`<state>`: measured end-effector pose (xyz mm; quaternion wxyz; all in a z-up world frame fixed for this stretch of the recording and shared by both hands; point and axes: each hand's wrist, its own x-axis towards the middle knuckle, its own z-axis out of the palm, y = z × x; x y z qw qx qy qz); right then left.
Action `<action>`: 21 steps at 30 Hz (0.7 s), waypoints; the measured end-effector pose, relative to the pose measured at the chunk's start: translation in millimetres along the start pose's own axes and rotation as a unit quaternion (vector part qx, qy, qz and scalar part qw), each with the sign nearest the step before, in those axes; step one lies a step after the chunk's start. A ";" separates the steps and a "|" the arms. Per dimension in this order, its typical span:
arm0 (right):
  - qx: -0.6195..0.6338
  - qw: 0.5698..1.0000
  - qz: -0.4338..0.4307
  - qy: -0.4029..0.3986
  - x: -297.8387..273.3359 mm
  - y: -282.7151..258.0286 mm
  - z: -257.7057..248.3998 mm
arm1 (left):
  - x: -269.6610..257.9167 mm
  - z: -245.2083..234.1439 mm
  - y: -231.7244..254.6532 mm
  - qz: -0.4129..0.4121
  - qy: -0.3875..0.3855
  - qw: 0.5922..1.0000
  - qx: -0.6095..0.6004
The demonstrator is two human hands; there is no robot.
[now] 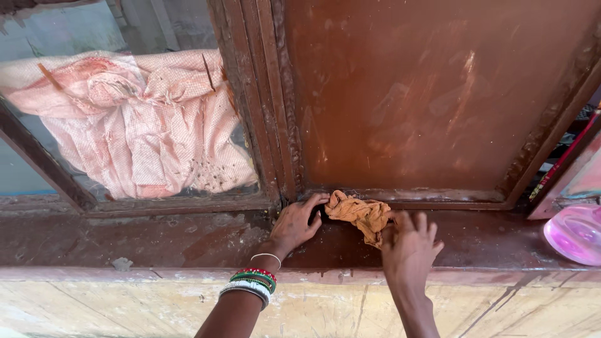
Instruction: The person cleans the window frames and glass panes using a cloth and a spray bottle.
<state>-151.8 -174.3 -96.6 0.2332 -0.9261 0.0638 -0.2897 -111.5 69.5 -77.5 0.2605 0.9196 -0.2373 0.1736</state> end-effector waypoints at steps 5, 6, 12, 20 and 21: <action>-0.064 0.996 -0.069 -0.008 -2.0 4.3 5.7 | 2.7 2.1 -1.8 -0.012 -0.013 1.000 0.003; -0.050 0.996 -0.063 -0.028 6.5 9.5 8.8 | 2.2 2.8 -1.9 -0.021 -0.018 1.000 0.005; 0.064 0.998 -0.017 -0.001 34.9 17.5 -19.7 | 1.5 1.0 0.2 0.022 0.018 1.000 -0.011; 0.085 0.991 -0.101 0.037 38.4 22.5 17.7 | 1.0 -6.5 9.4 0.002 -0.006 1.000 -0.012; 0.017 0.990 -0.132 -0.045 36.4 27.8 34.5 | 0.4 -6.1 9.3 0.003 -0.002 1.000 -0.016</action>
